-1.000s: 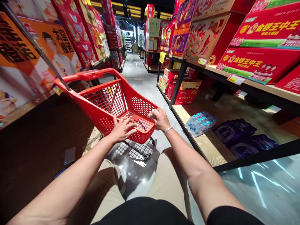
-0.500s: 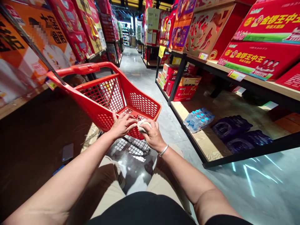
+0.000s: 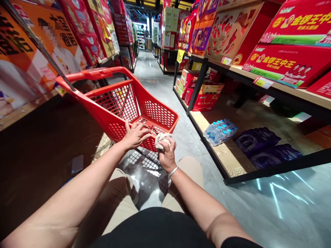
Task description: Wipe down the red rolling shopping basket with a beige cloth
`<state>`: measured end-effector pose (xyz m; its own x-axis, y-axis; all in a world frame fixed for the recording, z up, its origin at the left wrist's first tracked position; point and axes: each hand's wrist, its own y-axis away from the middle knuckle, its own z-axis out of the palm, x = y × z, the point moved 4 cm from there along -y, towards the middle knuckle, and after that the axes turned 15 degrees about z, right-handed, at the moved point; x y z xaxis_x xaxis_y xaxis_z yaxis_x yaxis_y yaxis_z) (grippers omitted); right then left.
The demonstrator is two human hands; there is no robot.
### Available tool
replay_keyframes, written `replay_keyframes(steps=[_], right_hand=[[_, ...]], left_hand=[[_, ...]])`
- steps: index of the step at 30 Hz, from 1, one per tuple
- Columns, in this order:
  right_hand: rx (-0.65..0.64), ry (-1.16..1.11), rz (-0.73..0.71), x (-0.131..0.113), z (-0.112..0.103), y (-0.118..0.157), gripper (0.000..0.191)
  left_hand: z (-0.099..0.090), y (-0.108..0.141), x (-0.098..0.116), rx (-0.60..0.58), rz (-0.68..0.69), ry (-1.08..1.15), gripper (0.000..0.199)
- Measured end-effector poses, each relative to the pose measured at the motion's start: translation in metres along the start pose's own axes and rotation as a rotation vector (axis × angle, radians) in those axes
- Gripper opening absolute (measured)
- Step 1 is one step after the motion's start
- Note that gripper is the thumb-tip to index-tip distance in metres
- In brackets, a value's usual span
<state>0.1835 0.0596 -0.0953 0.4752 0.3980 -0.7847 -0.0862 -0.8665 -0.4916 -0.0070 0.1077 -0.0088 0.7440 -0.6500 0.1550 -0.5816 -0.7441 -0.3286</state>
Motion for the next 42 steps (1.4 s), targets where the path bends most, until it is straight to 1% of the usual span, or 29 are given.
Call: replay_keyframes(steps=[2,3,5,7,10,12,14,18,20,21,23,24,26,28,30,32,35,38,40,42], right_hand=[[-0.082,0.073,0.012,0.012,0.016,0.027,0.041],[-0.138,0.116,0.009,0.017,0.022,0.034,0.041],[-0.197,0.175,-0.028,0.018,0.026,0.039,0.04],[-0.154,0.173,-0.124,0.003,0.017,0.031,0.036],[-0.015,0.137,-0.313,-0.029,-0.003,0.009,0.029],[0.053,0.145,-0.39,-0.037,-0.007,0.0,0.028],[0.056,0.193,-0.417,-0.027,0.001,0.003,0.028],[-0.094,0.305,-0.361,0.013,0.032,0.034,0.032],[-0.155,0.308,-0.344,0.017,0.036,0.045,0.035],[-0.174,0.294,-0.354,0.013,0.033,0.045,0.036],[-0.163,0.236,-0.384,-0.005,0.018,0.035,0.038],[-0.123,0.199,-0.395,-0.016,0.006,0.025,0.038],[0.018,0.14,-0.367,-0.03,-0.018,0.001,0.036],[0.144,0.122,-0.248,-0.03,-0.034,-0.021,0.034],[0.189,0.101,-0.099,-0.018,-0.038,-0.033,0.03],[0.178,0.062,0.018,-0.001,-0.031,-0.033,0.026],[0.168,0.032,0.099,0.018,-0.012,-0.024,0.025],[0.128,0.048,0.093,0.027,0.009,-0.016,0.026],[0.054,0.067,0.068,0.033,0.024,-0.014,0.03],[-0.034,0.107,0.045,0.042,0.038,-0.013,0.035]], left_hand=[[0.0,0.0,0.0,0.004,0.004,-0.004,0.028],[0.0,0.0,0.0,0.006,0.003,-0.006,0.028],[0.0,0.0,-0.001,0.011,0.0,-0.005,0.029],[0.0,0.001,-0.001,0.013,0.003,0.009,0.028],[-0.001,0.002,-0.003,0.016,0.015,0.028,0.028],[0.0,0.001,-0.004,0.019,0.016,0.041,0.03],[0.001,0.001,-0.006,0.027,0.009,0.053,0.031],[0.002,0.0,-0.006,0.056,-0.005,0.064,0.028],[0.003,0.0,-0.006,0.069,-0.003,0.066,0.028],[0.003,0.0,-0.006,0.074,-0.001,0.067,0.028],[0.004,-0.001,-0.007,0.084,0.001,0.073,0.028],[0.005,-0.001,-0.008,0.088,0.004,0.077,0.029],[0.006,-0.003,-0.009,0.095,0.007,0.086,0.03],[0.007,-0.006,-0.01,0.099,0.008,0.099,0.032],[0.008,-0.009,-0.011,0.098,0.01,0.118,0.032],[0.008,-0.012,-0.014,0.097,0.01,0.136,0.032],[0.005,-0.017,-0.022,0.085,-0.002,0.151,0.032],[0.002,-0.02,-0.035,0.067,-0.026,0.138,0.033],[-0.001,-0.02,-0.042,0.068,-0.045,0.106,0.033],[-0.002,-0.017,-0.042,0.077,-0.052,0.078,0.032]])
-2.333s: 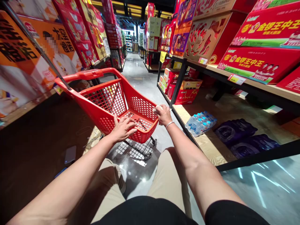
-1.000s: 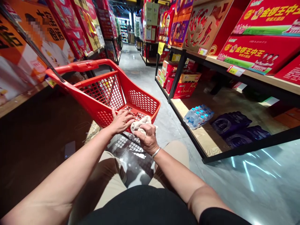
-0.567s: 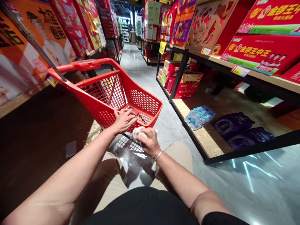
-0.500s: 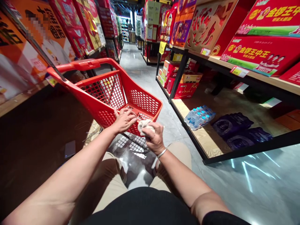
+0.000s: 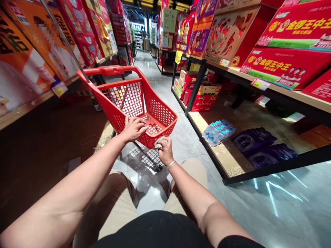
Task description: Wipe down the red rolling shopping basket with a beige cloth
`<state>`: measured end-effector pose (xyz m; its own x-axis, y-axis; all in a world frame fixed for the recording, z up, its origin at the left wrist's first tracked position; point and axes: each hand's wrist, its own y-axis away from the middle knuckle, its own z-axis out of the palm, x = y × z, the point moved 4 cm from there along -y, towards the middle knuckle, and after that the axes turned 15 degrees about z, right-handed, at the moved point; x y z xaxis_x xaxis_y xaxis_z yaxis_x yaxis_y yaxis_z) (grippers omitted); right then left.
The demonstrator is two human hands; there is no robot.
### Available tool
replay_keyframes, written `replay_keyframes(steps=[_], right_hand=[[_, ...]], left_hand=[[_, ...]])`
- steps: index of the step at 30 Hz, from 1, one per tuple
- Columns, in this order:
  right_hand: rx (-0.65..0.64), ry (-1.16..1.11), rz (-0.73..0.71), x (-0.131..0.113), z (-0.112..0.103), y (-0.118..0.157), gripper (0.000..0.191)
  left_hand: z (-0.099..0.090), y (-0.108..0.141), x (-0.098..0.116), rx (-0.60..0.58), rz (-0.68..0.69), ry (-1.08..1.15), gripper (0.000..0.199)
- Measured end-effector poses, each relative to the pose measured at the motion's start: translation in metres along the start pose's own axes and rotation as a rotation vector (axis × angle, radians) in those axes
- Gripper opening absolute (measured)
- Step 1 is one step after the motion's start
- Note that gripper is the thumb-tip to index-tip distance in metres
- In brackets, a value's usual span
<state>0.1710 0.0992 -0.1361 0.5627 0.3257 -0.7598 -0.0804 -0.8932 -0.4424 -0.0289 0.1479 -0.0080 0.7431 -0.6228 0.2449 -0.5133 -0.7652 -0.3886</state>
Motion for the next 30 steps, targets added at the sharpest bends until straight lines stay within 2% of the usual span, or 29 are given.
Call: replay_keyframes(steps=[3,6,10,13,15,18,21,23,25,28,30], right_hand=[[-0.099,0.084,-0.041,0.006,0.014,-0.003,0.038],[-0.061,0.085,-0.084,-0.007,0.007,-0.02,0.039],[0.122,0.039,-0.189,-0.05,-0.013,-0.061,0.028],[0.118,0.082,-0.21,-0.065,-0.003,-0.08,0.025],[0.055,0.132,-0.203,-0.058,0.018,-0.075,0.027],[-0.088,0.214,-0.187,-0.03,0.054,-0.052,0.04],[-0.198,0.264,-0.183,-0.006,0.074,-0.037,0.041],[-0.241,0.277,-0.208,-0.003,0.073,-0.039,0.036],[-0.254,0.267,-0.259,-0.011,0.065,-0.046,0.03],[-0.176,0.195,-0.343,-0.038,0.05,-0.057,0.023],[-0.108,0.158,-0.377,-0.056,0.047,-0.058,0.022]], left_hand=[[0.004,0.008,0.011,-0.029,0.086,-0.014,0.032],[0.009,0.016,0.02,-0.067,0.174,-0.036,0.032],[0.01,0.016,0.005,-0.057,0.112,-0.103,0.034],[0.01,0.013,-0.015,-0.043,0.031,-0.111,0.037],[0.012,0.012,-0.025,-0.037,0.007,-0.093,0.038],[0.015,0.012,-0.036,-0.028,0.021,-0.064,0.037],[0.017,0.012,-0.043,-0.012,0.032,-0.047,0.035],[0.017,0.013,-0.046,-0.002,0.029,-0.045,0.034],[0.016,0.014,-0.049,0.006,0.029,-0.037,0.034],[0.013,0.016,-0.048,0.011,0.042,0.013,0.039],[0.012,0.016,-0.044,0.005,0.03,0.071,0.049]])
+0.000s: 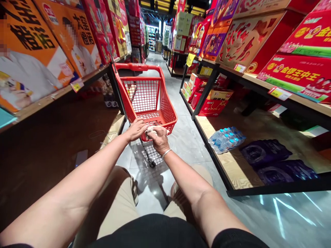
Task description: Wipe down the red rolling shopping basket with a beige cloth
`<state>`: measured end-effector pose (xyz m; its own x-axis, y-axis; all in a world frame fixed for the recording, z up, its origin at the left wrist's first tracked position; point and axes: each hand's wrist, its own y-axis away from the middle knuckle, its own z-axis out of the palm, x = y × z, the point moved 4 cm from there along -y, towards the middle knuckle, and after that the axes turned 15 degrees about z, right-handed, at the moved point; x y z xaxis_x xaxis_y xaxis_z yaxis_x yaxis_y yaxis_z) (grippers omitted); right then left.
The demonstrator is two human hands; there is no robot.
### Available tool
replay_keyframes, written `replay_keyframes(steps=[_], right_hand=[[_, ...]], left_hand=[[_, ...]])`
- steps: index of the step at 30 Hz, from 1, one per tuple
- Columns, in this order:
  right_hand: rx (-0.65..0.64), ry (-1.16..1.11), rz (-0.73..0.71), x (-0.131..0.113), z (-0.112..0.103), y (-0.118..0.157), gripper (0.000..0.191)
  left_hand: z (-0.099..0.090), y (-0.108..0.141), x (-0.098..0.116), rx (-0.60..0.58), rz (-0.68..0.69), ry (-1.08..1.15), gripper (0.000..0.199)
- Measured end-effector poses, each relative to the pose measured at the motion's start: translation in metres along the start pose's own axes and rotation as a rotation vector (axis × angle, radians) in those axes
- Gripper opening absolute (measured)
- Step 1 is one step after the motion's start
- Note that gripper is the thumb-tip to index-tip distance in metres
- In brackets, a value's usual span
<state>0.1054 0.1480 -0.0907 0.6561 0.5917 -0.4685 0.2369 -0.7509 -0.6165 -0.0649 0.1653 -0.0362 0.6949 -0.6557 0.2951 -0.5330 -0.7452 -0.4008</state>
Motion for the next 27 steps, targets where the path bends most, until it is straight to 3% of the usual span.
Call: replay_keyframes(steps=[2,5,9,12,15,21,24,27], right_hand=[[0.012,0.02,-0.011,-0.011,0.006,0.0,0.023],[-0.075,0.089,-0.015,-0.01,0.029,0.015,0.026],[-0.285,0.151,-0.081,0.014,0.052,0.044,0.026],[-0.338,0.167,-0.083,0.034,0.048,0.05,0.024],[-0.263,0.13,-0.058,0.042,0.026,0.037,0.023],[0.128,-0.047,0.064,0.042,-0.026,0.002,0.02],[0.19,-0.058,0.158,0.049,-0.018,0.011,0.028],[0.067,-0.026,0.243,0.06,0.008,0.033,0.039]], left_hand=[[0.0,0.0,0.005,-0.004,-0.025,0.045,0.057],[0.0,0.001,0.013,0.0,-0.045,0.05,0.06],[-0.002,0.003,0.016,0.014,-0.054,0.011,0.055],[-0.005,0.006,0.016,0.022,-0.028,-0.017,0.048],[-0.007,0.009,0.014,0.032,-0.007,-0.016,0.045],[-0.007,0.015,0.013,0.051,0.019,-0.007,0.045],[-0.006,0.016,0.015,0.064,0.018,-0.015,0.043],[-0.006,0.018,0.016,0.078,0.01,-0.032,0.041]])
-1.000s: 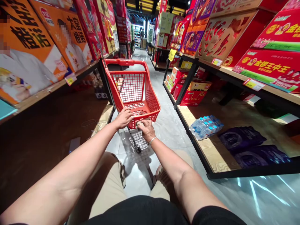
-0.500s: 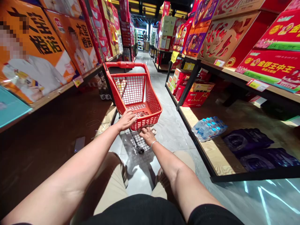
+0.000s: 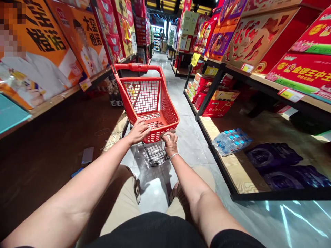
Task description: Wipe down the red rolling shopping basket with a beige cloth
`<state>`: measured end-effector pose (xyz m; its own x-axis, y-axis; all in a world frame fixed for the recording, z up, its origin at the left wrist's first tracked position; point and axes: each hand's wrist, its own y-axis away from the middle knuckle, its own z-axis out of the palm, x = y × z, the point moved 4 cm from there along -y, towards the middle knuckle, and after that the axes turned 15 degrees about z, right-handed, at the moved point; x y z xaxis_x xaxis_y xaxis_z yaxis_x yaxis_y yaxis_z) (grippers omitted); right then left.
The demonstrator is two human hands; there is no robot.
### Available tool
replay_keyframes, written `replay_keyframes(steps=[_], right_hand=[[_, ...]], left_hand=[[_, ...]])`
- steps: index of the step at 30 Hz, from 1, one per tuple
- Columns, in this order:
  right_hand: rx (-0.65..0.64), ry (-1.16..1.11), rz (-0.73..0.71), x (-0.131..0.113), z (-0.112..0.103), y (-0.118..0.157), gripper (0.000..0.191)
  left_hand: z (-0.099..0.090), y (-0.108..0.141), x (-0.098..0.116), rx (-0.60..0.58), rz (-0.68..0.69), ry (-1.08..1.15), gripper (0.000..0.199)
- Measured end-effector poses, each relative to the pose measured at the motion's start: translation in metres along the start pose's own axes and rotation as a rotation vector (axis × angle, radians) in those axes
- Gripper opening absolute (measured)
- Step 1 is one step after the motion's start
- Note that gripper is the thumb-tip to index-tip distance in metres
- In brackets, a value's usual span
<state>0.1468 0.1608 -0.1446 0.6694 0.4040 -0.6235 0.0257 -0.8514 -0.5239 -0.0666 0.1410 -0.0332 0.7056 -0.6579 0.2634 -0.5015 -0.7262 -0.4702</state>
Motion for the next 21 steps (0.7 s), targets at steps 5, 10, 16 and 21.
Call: replay_keyframes(steps=[5,10,16,21], right_hand=[[-0.199,0.039,-0.068,0.004,0.008,0.016,0.039],[0.042,-0.001,-0.104,-0.029,-0.049,-0.021,0.032],[-0.058,0.082,-0.041,-0.074,-0.066,-0.068,0.058],[-0.339,0.154,-0.101,-0.113,-0.042,-0.065,0.055]], left_hand=[[-0.003,0.007,-0.005,0.04,-0.022,-0.017,0.036],[-0.008,0.014,-0.012,0.087,-0.02,-0.02,0.034],[-0.011,0.018,-0.004,0.057,-0.074,-0.08,0.028],[-0.012,0.016,0.027,-0.041,-0.175,-0.257,0.026]])
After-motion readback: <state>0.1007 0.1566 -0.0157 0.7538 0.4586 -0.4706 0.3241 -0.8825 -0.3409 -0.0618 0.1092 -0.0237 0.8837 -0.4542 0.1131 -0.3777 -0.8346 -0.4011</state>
